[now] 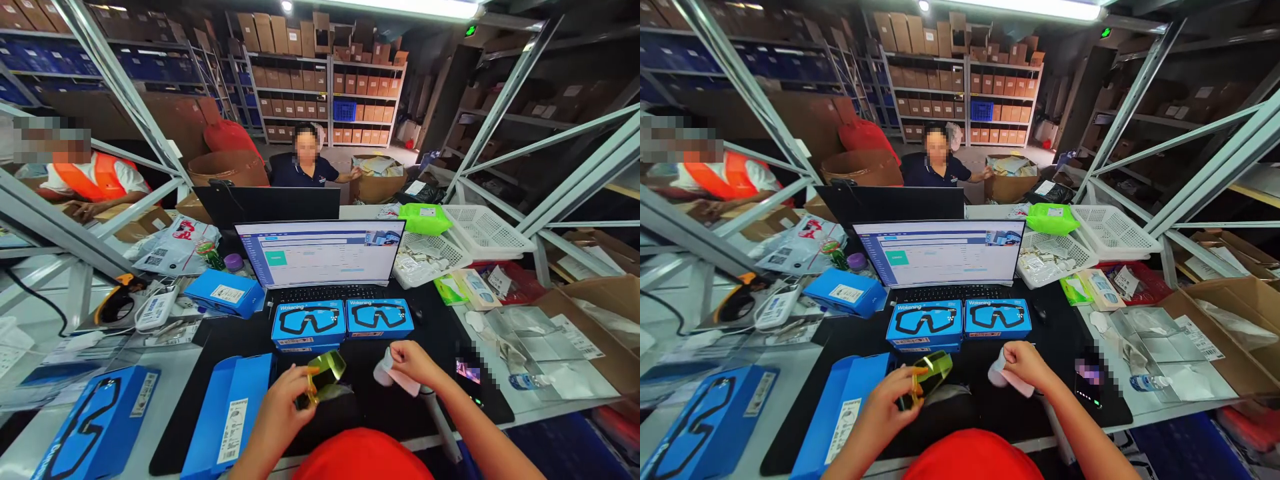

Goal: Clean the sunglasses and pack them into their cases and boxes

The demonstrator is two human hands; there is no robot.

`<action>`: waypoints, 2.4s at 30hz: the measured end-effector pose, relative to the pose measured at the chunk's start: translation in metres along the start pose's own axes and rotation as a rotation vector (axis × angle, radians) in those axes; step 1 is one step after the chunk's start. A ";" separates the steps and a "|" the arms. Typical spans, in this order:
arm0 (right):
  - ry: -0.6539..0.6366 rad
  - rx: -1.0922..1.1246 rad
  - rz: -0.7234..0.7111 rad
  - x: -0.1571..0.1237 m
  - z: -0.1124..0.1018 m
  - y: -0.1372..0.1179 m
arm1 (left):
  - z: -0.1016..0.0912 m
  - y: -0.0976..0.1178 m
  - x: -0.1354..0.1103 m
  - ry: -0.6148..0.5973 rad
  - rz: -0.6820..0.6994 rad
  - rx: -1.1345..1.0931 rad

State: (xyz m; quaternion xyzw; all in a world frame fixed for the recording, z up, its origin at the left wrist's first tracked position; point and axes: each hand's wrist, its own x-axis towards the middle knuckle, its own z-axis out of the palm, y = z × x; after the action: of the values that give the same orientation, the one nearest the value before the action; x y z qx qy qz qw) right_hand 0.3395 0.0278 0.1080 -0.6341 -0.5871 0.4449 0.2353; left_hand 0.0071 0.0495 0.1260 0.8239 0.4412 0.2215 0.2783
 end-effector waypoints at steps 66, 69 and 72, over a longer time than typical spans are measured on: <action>0.015 0.155 0.141 -0.064 0.034 -0.009 | 0.051 -0.032 -0.020 0.274 0.306 0.212; 0.046 0.010 0.083 -0.065 0.038 -0.019 | 0.053 -0.026 -0.021 0.287 0.364 0.285; 0.055 -0.107 0.032 -0.064 0.040 -0.033 | 0.056 -0.020 -0.022 0.341 0.434 0.354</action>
State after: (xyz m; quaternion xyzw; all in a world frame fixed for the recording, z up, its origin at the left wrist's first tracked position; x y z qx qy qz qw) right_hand 0.2935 -0.0360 0.1342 -0.6673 -0.5929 0.3989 0.2100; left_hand 0.0175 0.0255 0.0685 0.8852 0.3274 0.3304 -0.0007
